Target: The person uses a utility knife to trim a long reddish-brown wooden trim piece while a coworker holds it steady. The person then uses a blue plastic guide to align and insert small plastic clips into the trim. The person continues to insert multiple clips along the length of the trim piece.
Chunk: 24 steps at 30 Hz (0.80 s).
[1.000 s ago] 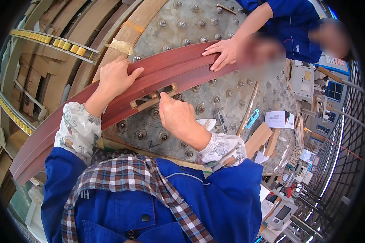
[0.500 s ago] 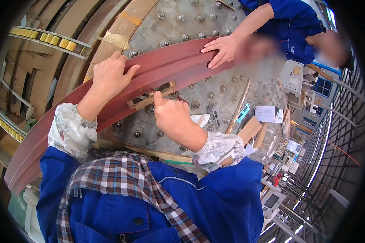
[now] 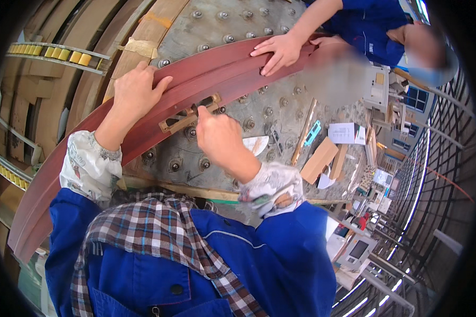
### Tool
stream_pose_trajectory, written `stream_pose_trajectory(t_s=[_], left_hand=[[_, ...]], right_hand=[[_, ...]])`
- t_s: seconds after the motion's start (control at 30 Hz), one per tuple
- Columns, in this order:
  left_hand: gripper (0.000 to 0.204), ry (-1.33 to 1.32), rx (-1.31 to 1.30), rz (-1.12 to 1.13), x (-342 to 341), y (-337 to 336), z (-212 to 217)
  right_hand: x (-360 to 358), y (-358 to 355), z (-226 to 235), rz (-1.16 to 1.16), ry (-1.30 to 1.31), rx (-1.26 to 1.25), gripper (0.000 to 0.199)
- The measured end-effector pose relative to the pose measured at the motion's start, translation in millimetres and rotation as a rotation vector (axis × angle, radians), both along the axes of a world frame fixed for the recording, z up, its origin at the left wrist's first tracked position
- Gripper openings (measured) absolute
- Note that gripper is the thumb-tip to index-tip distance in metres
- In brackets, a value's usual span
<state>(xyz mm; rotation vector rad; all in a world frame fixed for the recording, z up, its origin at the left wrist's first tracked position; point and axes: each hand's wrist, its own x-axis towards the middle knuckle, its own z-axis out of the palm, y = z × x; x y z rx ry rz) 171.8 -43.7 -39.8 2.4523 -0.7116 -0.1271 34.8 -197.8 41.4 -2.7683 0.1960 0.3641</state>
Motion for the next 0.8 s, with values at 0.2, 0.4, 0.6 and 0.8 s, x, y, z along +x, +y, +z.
stream_pose_trajectory(t_s=[0.2,0.4,0.6,0.8], left_hand=[[0.041,-0.024,-0.030,0.004,-1.1,-0.5,0.7],[0.041,-0.025,-0.046,0.008,-2.5,0.2,-0.7],[0.039,-0.026,-0.057,0.006,-4.1,1.7,-0.7],[0.040,-0.013,-0.030,0.000,-4.8,1.2,-1.4]], right_hand=[[5.0,-5.9,12.9,0.022,0.025,0.020,0.029],[-6.8,-4.1,4.0,0.168,0.016,-0.141,0.033],[1.1,5.5,4.7,0.203,0.155,-0.252,0.034],[-8.6,22.7,-16.1,0.143,0.076,-0.302,0.033]])
